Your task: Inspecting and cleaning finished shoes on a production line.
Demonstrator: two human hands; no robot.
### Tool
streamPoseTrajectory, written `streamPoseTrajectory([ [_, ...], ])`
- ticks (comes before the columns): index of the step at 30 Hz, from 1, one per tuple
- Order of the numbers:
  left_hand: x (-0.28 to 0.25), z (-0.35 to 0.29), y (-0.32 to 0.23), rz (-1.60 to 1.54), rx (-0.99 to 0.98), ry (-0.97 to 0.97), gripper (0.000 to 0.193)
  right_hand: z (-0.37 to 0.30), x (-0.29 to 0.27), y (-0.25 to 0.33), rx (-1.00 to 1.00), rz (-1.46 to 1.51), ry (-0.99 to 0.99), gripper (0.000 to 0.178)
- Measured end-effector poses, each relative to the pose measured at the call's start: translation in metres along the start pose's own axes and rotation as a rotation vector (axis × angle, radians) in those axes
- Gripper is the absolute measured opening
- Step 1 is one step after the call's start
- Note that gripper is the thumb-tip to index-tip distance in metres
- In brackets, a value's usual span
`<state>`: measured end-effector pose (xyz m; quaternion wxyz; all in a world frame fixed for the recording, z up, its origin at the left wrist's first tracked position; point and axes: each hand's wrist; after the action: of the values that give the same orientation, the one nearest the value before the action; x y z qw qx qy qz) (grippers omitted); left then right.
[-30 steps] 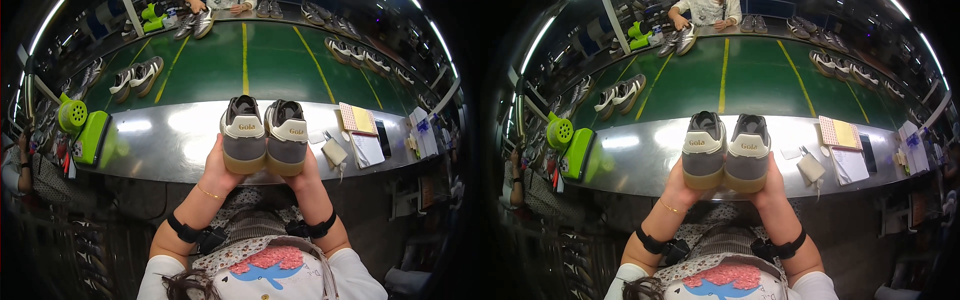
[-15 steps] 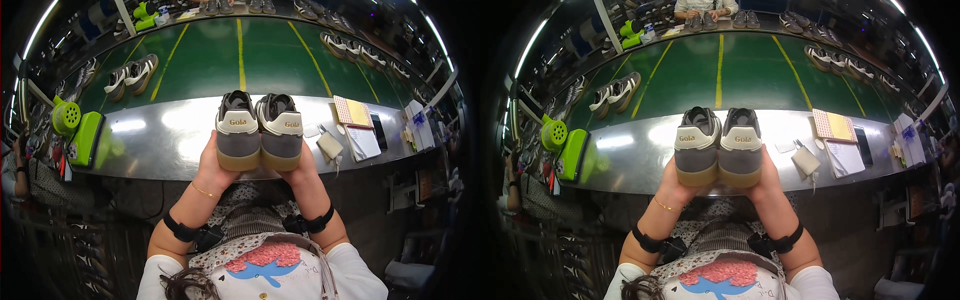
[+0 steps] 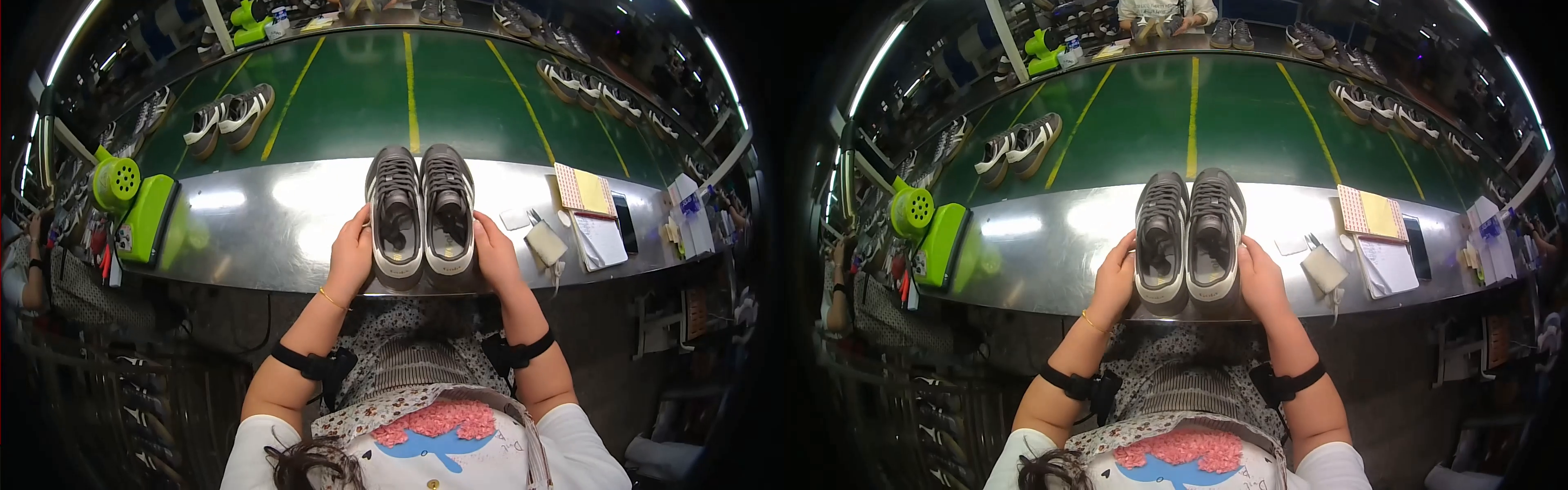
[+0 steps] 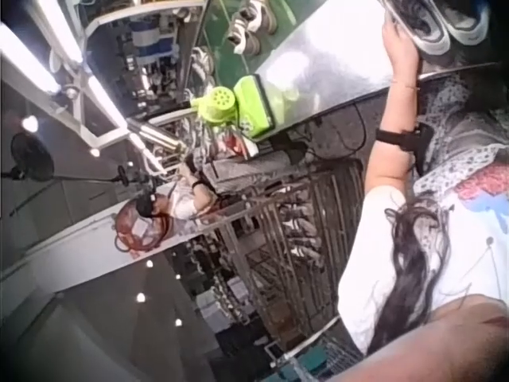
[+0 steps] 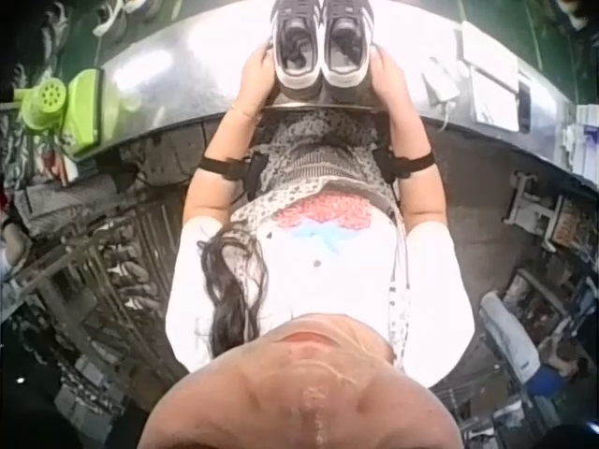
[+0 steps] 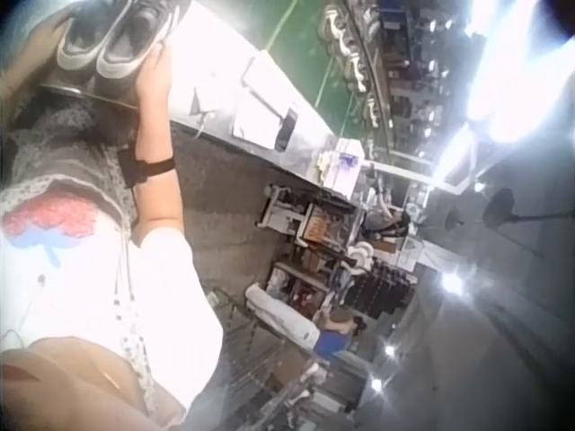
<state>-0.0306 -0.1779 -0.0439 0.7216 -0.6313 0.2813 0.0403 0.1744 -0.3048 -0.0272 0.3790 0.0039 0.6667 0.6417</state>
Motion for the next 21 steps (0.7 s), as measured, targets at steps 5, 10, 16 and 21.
streamPoseTrajectory([
  [5,-0.015,-0.013,-0.009,-0.301,0.072,0.017,0.031,-0.006,-0.008,0.001,-0.051,0.026,-0.078,0.038],
  [10,-0.037,-0.03,-0.021,-0.167,0.371,0.104,0.035,-0.021,-0.014,0.016,-0.406,0.223,-0.191,0.034],
  [16,-0.024,-0.035,-0.025,-0.119,0.456,0.21,0.042,-0.031,0.002,0.019,-0.671,-0.085,-0.117,0.043],
  [21,-0.026,-0.031,-0.023,-0.088,0.438,0.275,0.036,-0.032,0.008,0.019,-0.603,-0.048,-0.125,0.041],
])
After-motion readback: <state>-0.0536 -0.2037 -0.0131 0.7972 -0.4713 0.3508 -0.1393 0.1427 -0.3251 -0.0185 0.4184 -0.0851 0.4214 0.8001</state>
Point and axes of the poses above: each hand's wrist, its own z-axis towards the middle knuckle, its own x-axis out of the palm, y = z × x, and after that the axes turned 8 degrees about -x, right-handed
